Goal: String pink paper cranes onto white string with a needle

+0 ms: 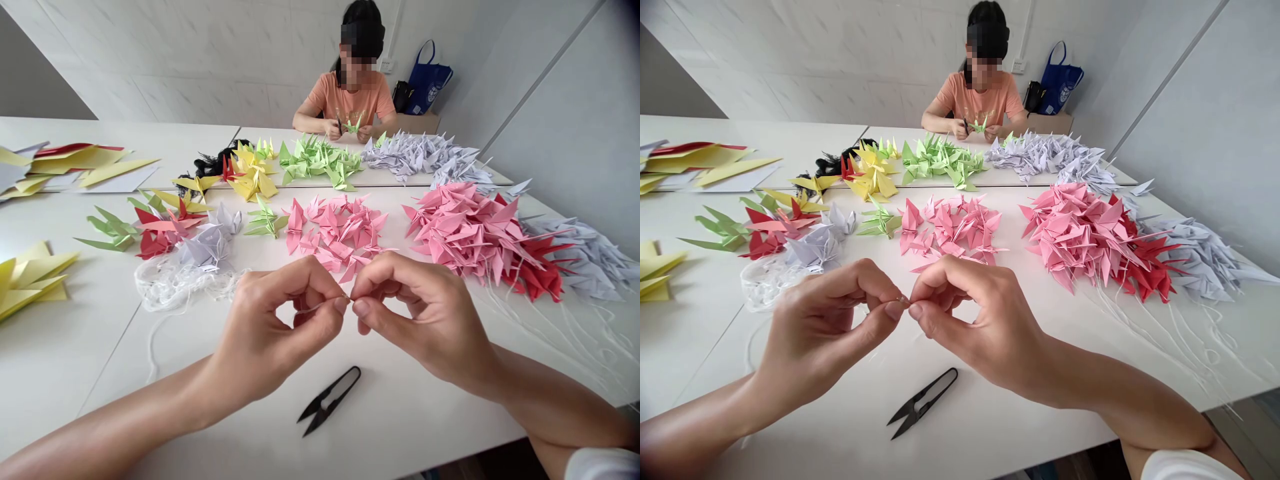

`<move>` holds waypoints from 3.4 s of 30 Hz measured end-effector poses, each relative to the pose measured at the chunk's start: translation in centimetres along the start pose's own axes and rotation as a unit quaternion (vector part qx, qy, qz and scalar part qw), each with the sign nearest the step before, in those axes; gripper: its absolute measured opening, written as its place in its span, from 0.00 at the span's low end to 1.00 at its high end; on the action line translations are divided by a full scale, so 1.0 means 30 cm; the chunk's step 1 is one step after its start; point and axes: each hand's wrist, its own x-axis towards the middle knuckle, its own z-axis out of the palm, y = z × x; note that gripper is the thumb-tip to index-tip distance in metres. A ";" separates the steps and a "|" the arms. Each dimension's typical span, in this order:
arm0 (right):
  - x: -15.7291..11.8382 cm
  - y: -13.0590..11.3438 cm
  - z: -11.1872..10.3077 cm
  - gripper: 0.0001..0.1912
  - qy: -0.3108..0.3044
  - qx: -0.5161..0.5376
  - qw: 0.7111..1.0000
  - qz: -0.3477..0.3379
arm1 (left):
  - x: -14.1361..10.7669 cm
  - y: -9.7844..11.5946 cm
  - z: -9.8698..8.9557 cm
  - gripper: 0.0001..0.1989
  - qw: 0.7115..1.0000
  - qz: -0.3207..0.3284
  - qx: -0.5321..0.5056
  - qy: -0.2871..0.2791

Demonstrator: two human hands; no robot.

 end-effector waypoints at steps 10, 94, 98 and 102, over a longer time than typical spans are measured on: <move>-0.002 0.001 -0.001 0.05 -0.001 -0.013 1.000 -0.003 | -0.002 -0.012 -0.001 0.08 1.000 -0.001 -0.002 -0.007; -0.003 0.041 0.011 0.19 0.023 -0.005 1.000 0.013 | 0.004 -0.048 -0.012 0.07 0.980 -0.067 -0.173 0.065; -0.002 0.043 0.008 0.19 0.030 -0.007 0.999 0.013 | 0.001 -0.045 -0.005 0.07 0.962 -0.076 -0.242 0.098; -0.001 0.047 0.006 0.18 0.040 -0.007 0.999 0.012 | 0.009 -0.032 0.004 0.08 0.949 -0.083 -0.281 0.118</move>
